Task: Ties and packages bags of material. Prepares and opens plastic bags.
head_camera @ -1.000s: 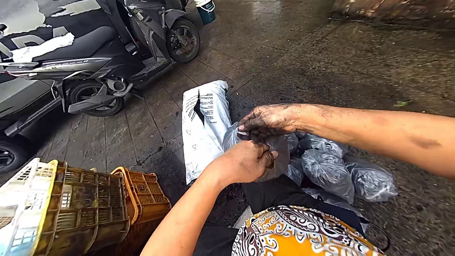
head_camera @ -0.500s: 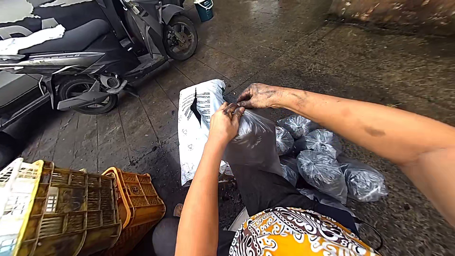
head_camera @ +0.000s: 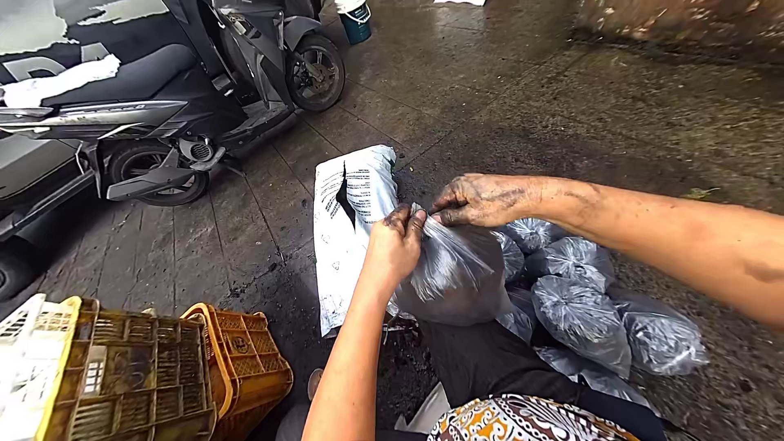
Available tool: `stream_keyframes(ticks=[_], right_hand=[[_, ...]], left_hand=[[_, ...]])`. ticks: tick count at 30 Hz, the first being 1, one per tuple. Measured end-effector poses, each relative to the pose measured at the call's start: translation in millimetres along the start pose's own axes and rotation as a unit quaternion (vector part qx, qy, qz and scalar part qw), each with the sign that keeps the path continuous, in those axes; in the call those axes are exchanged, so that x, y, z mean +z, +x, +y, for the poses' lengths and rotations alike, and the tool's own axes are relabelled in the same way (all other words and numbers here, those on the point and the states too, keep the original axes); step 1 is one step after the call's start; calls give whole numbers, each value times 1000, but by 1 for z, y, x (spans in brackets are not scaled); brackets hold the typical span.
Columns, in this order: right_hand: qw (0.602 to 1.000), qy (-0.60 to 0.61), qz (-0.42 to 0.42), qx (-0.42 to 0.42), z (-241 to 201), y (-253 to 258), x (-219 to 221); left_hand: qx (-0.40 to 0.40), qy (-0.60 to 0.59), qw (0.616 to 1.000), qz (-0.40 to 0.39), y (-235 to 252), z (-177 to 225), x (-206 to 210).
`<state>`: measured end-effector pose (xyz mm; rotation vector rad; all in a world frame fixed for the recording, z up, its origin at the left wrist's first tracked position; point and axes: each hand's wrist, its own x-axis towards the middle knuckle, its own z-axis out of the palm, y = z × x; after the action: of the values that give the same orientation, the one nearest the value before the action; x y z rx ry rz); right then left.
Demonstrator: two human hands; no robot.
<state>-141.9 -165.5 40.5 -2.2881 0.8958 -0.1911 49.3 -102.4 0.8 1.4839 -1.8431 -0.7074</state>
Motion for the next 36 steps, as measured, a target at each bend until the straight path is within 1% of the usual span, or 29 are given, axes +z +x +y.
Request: stream_keyframes(ticks=[1,3,4,6,10,12,13,14,17,20,22,24,25,28,30,31,33,34,36], right_hand=[[998,55,10,15,5,1,6],[982,178,-1,54,12,2,13],[973,221,-7,66,14,2,15],[958,277,-10,73,16,1,19],[940,334,-16,66,16,-3,22],[945,323,-16,55,16,-4,22],[953,298,-14,46,15,-5,23],[966,257,-10,35,11,-6,23],[992,127,12,-1,1,-9,23],[998,28,49,-22,-7,-14,29],[994,-18,97,-54,-7,-16,37],[986,-29,148,-66,-5,-19,44],[984,-4,165,-61,-1,-20,46],[973,155,166,-29,14,-21,49],[957,225,178,-31,21,-22,54],[955,230,185,-41,22,-23,55],[960,188,195,-72,22,-28,54],[964,153,200,-84,20,-31,53],[970,100,203,-86,17,-35,54]], left_hand=[[7,16,1000,11,0,1,1],[22,37,999,29,-1,2,2],[26,44,998,31,-2,2,2],[26,61,998,23,-3,4,1],[33,70,997,1,-7,11,-6],[39,73,997,-3,-9,12,-8],[32,86,996,-5,-9,14,-8],[13,104,994,-15,-9,18,-9],[-79,125,985,-93,1,35,-19],[-142,86,976,-139,13,37,-24],[-149,73,976,-143,15,37,-23],[-112,69,983,-130,10,36,-23],[-80,57,988,-117,5,32,-23],[18,-20,995,-99,-12,14,-26],[58,-93,991,-82,-19,4,-17],[55,-127,988,-72,-21,3,-13],[50,-171,983,-45,-22,6,-4],[56,-174,982,-40,-21,6,-2],[73,-147,985,-58,-23,3,-2]])
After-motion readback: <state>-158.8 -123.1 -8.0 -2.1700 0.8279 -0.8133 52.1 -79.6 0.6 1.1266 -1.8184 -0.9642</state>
